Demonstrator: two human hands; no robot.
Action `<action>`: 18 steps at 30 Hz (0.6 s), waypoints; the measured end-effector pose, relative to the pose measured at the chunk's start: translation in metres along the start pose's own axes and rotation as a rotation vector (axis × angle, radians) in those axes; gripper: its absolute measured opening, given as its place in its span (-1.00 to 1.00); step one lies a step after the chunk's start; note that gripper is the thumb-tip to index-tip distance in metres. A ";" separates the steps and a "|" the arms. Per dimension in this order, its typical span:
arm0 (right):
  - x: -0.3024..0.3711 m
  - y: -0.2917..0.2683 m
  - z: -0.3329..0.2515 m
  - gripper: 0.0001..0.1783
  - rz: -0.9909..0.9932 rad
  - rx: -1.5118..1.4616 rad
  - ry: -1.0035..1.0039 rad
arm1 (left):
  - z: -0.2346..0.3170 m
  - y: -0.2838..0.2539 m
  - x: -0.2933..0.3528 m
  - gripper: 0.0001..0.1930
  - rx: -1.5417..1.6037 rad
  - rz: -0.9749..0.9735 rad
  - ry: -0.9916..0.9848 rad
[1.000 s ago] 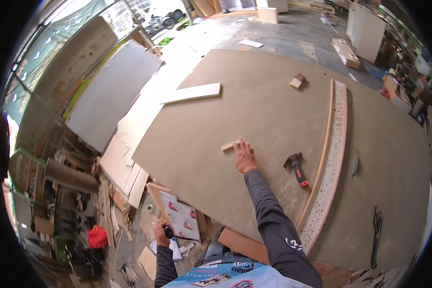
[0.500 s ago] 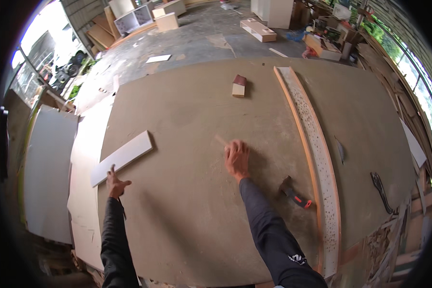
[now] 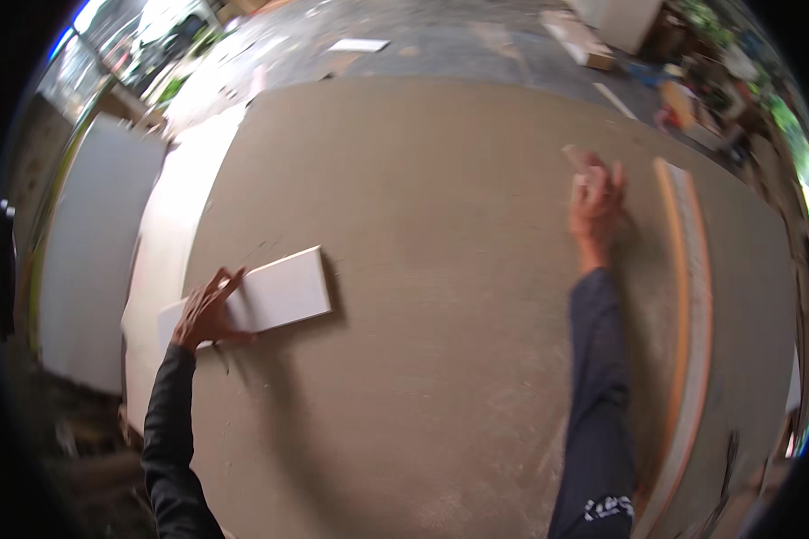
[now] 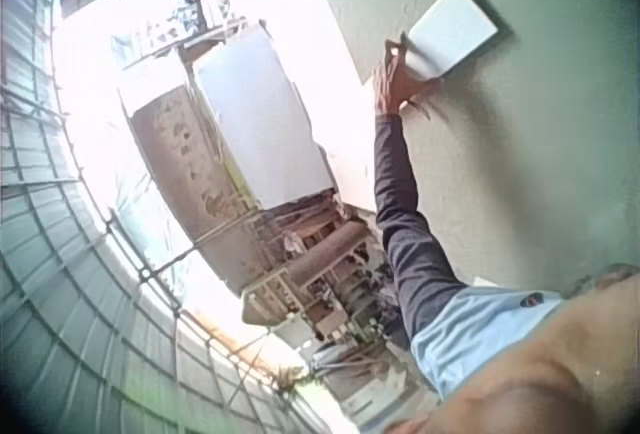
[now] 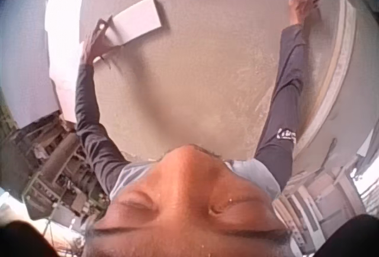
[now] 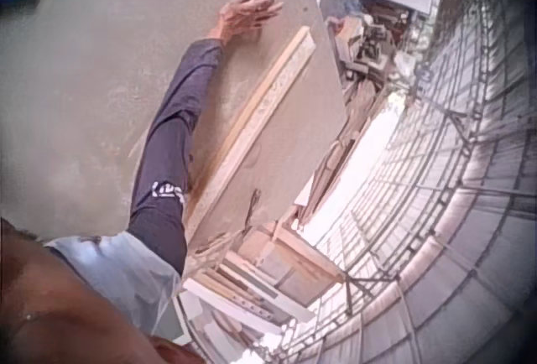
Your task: The person uses a tape measure to measure the length and width of various pieces of wood, including rectangular boards and curved pieces, in a workshop.
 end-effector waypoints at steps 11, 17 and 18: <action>0.007 0.015 -0.005 -0.58 -0.366 0.209 0.081 | -0.109 0.057 0.017 -0.05 0.068 -0.158 -0.686; 0.040 -0.026 -0.026 -0.61 -0.302 0.122 0.037 | -0.107 0.061 0.097 -0.13 0.118 -0.089 -0.962; 0.052 -0.034 -0.034 -0.62 -0.295 0.107 -0.004 | -0.115 0.075 0.117 -0.19 0.113 -0.076 -0.983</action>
Point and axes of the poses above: each hand's wrist, its own x-axis away from the middle knuckle, its own y-axis out of the palm, z = x × y, the point moved 4 cm from there along -x, towards the middle knuckle, and after that the axes turned 11 degrees about -x, right-handed, at the moved point
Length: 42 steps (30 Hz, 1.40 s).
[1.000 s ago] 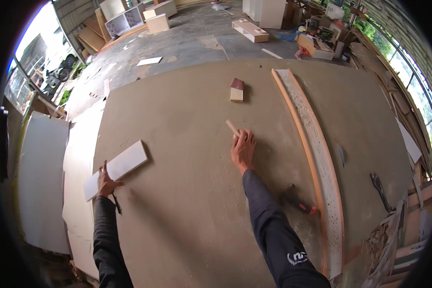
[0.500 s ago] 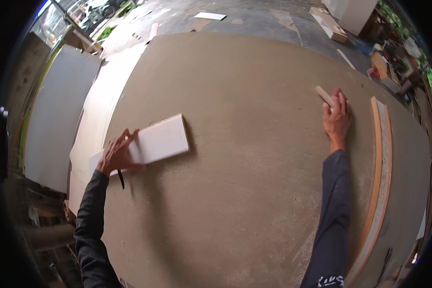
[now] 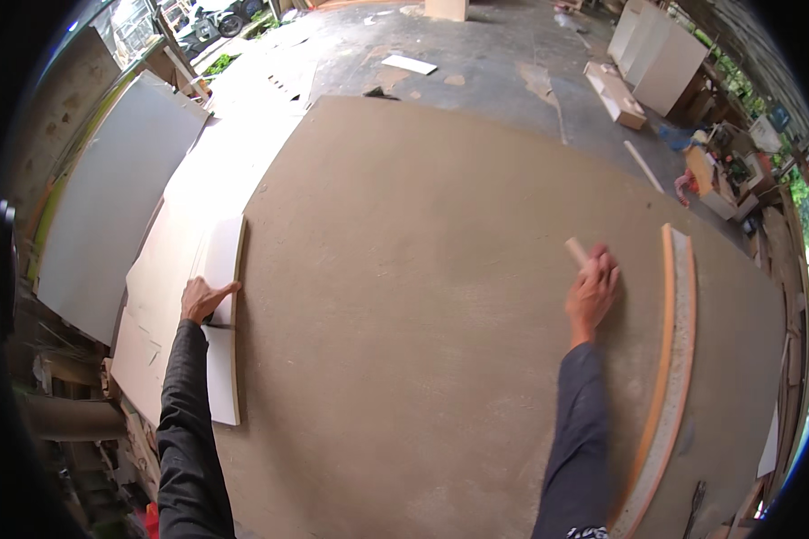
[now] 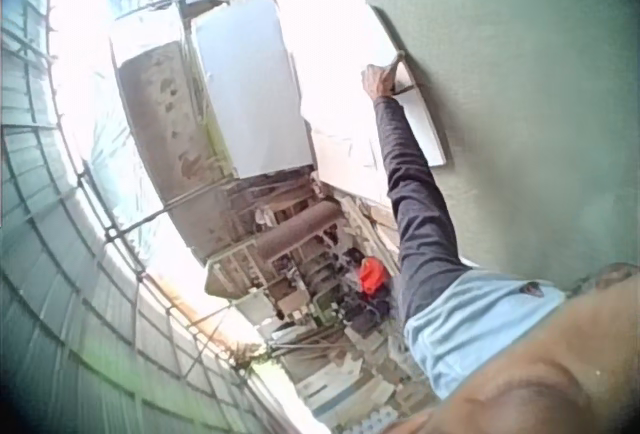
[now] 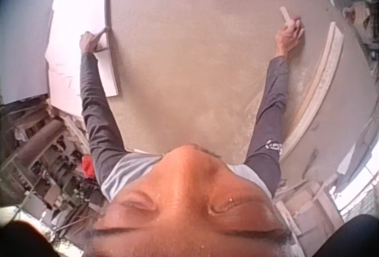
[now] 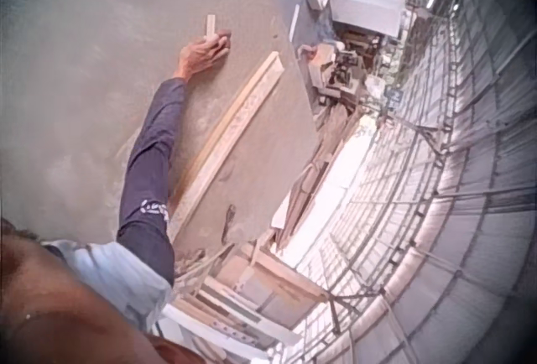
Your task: The person uses a tape measure to measure the length and width of various pieces of wood, including rectangular boards and curved pieces, in a workshop.
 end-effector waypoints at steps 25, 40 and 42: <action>0.444 -0.317 -0.227 -0.66 -0.324 -0.801 0.098 | -0.126 0.033 0.351 -0.38 0.311 0.152 0.017; 0.535 -0.422 -0.260 -0.79 -0.419 -1.464 -0.203 | 0.045 0.021 0.701 -0.47 1.831 -0.931 0.086; 0.551 -0.433 -0.248 -0.75 -0.439 -1.482 -0.093 | 0.032 0.027 0.721 -0.57 1.776 -0.841 0.015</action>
Point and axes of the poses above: each hand's wrist, its own x-axis away from the middle knuckle, its own y-axis out of the palm, z = x × y, the point moved 4 cm from there along -x, towards the middle knuckle, and after that the axes turned 11 degrees about -x, right-handed, at the moved point
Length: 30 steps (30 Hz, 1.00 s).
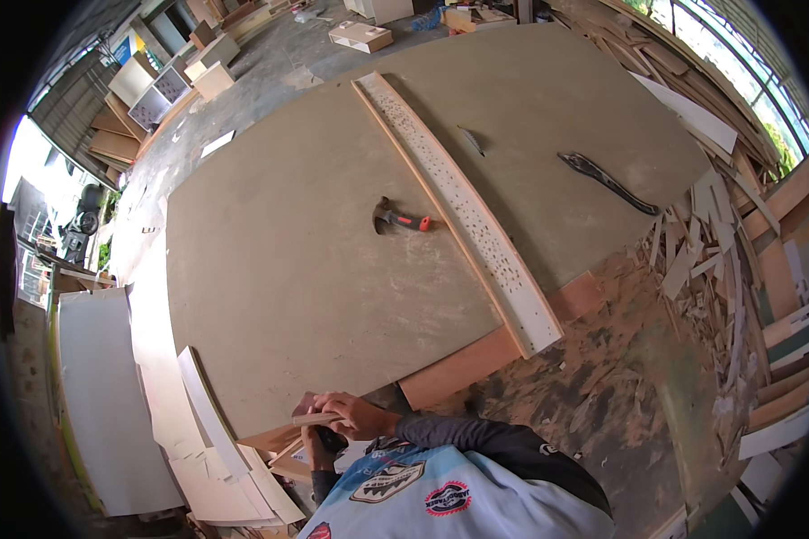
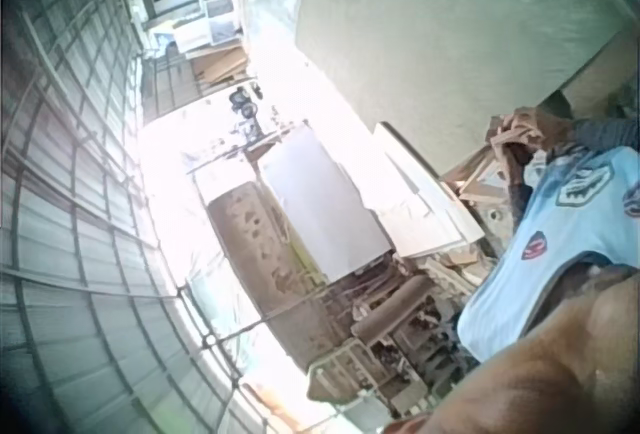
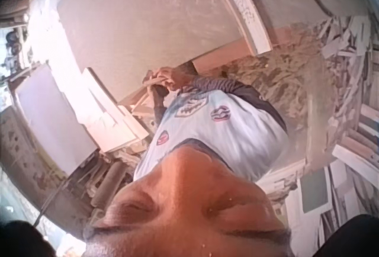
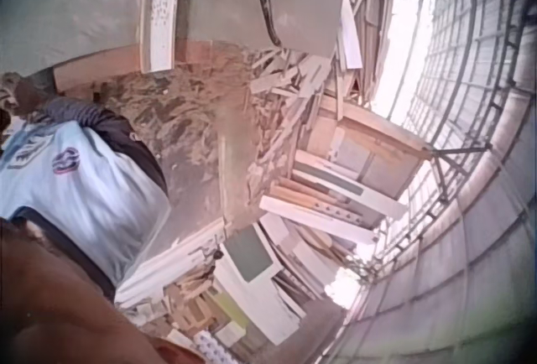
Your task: The person uses a tape measure to measure the length and width of various pieces of wood, including rectangular boards and curved pieces, in a workshop.
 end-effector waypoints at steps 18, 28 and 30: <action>0.199 -0.211 -0.029 -0.70 0.839 0.050 0.504 | 0.164 -0.335 -0.127 -0.46 -0.782 1.103 0.157; 0.383 -0.204 -0.054 -0.76 2.492 -0.206 0.093 | 0.074 -0.157 -0.115 -0.66 -0.491 1.108 0.371; 0.447 -0.201 -0.041 -0.72 2.368 -0.262 0.396 | 0.040 -0.093 -0.118 -0.68 -0.026 0.939 0.429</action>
Point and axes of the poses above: each hand's wrist, its own x-axis away from the middle knuckle, its own y-axis out of the palm, z = x × y, the point moved 4 cm from there along -x, towards the middle knuckle, and after that the axes turned 11 degrees about -x, right-handed, at the moved point
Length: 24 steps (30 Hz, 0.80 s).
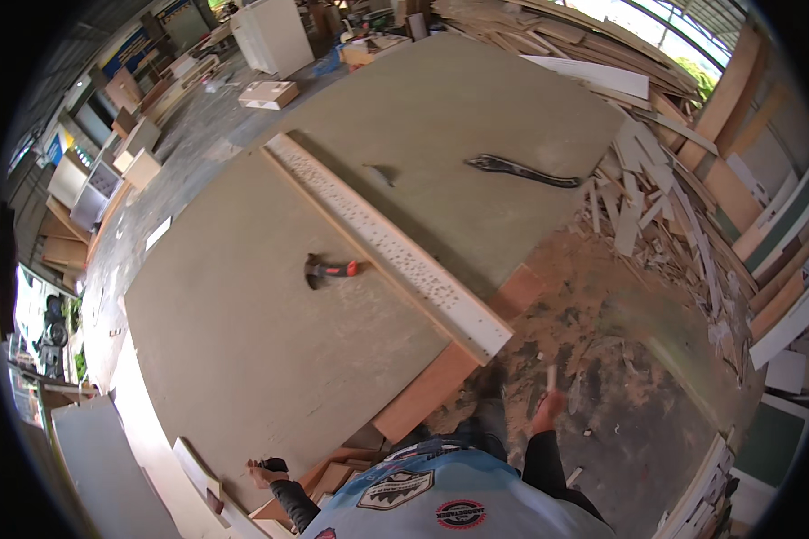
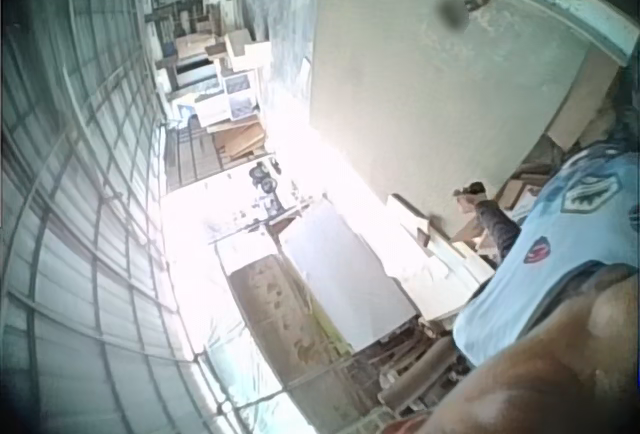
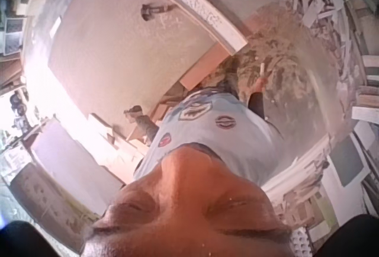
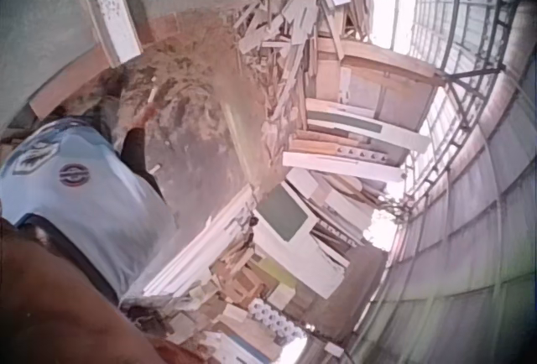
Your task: The person uses a tape measure to measure the length and width of various pieces of wood, including rectangular boards and curved pieces, in a workshop.
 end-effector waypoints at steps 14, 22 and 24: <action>-0.162 0.209 -0.338 -0.48 -0.563 -0.232 -0.469 | 0.013 0.071 0.320 -0.74 -0.113 -0.652 -0.226; -0.177 0.258 -0.137 -0.58 -0.706 0.392 0.005 | -0.058 -0.009 0.325 -0.62 -0.760 -0.367 0.124; -0.130 0.258 -0.106 -0.59 -0.897 0.368 0.130 | -0.060 -0.026 0.327 -0.52 -1.053 -0.233 0.223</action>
Point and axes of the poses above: each hand's wrist, its own x-axis away from the middle knuckle, its own y-axis out of the palm, z = x × y, the point moved 4 cm from there along -x, towards the middle knuckle, and after that the axes turned 11 degrees about -x, right-handed, at the moved point
